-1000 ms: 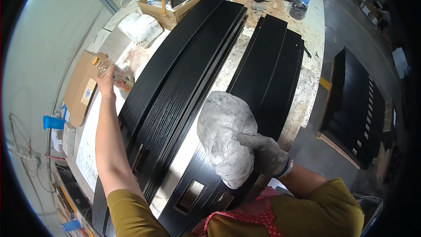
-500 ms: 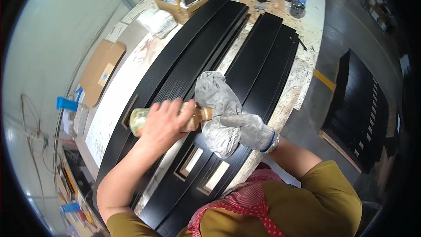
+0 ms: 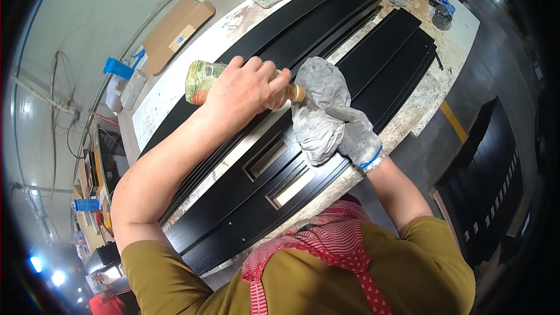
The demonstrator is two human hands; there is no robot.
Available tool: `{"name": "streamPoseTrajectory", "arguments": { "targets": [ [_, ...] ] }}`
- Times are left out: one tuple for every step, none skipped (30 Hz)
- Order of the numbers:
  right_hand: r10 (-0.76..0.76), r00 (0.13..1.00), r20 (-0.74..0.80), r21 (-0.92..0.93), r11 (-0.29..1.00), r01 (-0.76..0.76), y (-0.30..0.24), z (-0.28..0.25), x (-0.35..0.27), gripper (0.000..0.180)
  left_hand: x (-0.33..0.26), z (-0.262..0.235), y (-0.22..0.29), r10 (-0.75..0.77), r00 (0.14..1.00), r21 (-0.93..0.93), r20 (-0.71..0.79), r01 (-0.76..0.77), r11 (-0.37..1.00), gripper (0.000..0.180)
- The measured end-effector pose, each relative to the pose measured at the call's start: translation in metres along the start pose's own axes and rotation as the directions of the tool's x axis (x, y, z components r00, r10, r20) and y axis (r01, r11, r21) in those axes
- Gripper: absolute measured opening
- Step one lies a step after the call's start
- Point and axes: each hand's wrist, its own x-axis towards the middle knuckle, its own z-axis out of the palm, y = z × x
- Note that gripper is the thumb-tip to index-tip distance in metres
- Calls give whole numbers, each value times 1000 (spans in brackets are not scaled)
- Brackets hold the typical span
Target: The person is cleaning and polishing long black wooden furniture components using a white cloth and a liquid cleaner.
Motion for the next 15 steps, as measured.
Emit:
{"name": "streamPoseTrajectory", "arguments": {
  "targets": [
    [19, 1000, -10, 35, 999, -18, 0, -1, 1, 48, 1, -1, -2, -7, 1000, 16, -2, 7, 1000, 69],
    [-31, 999, -11, 33, 999, 31, 2, 1, 1, 48, 1, -3, -3, -11, 1000, 18, 0, 11, 1000, 69],
    [-27, 1000, -10, 33, 999, 27, 2, 0, 1, 48, 2, -7, -2, -12, 1000, 11, 0, 12, 1000, 68],
    [-22, 1000, 21, 52, 998, 21, 2, -1, 1, 49, 2, -10, -1, -12, 1000, 4, 0, 12, 1000, 67],
    [-19, 999, 51, 70, 997, 16, 2, -3, 1, 51, 1, -11, 2, -15, 1000, 5, 2, 15, 1000, 67],
    [-23, 998, 51, 70, 997, 19, 2, -5, 1, 51, 2, -12, 6, 16, 1000, 6, -20, -16, 1000, 66],
    [-37, 995, 91, 29, 999, 34, 1, -9, 2, 55, 2, -13, 9, 48, 998, 8, -42, -47, 999, 65],
    [-50, 990, 130, -12, 999, 52, 1, -11, 2, 59, 0, -12, 11, 75, 996, 3, -49, -75, 997, 63],
    [-58, 990, 128, -13, 998, 60, -1, -11, 2, 59, -3, -11, 13, 81, 995, 3, -55, -81, 997, 63],
    [-44, 991, 125, 38, 999, 40, -1, -10, 2, 61, -6, -10, 14, 82, 996, -11, -24, -83, 997, 63],
    [-31, 992, 123, 88, 996, 20, 0, -8, 3, 63, -9, -10, 15, 85, 996, -25, 8, -85, 996, 63],
    [-11, 991, 130, 118, 993, -5, 2, -4, 3, 63, -12, -13, 13, 74, 997, -32, 36, -73, 997, 63],
    [18, 997, 78, 166, 986, -31, 4, 1, 2, 63, -13, -11, 11, 49, 999, -86, 18, -48, 995, 62],
    [12, 993, 115, 183, 983, -33, 8, 10, 2, 63, -14, -12, 10, 28, 998, -137, 63, -19, 990, 62],
    [8, 989, 151, 198, 979, -39, 12, 17, 3, 63, -15, -12, 9, 9, 994, -187, 111, 12, 982, 63]
  ]
}}
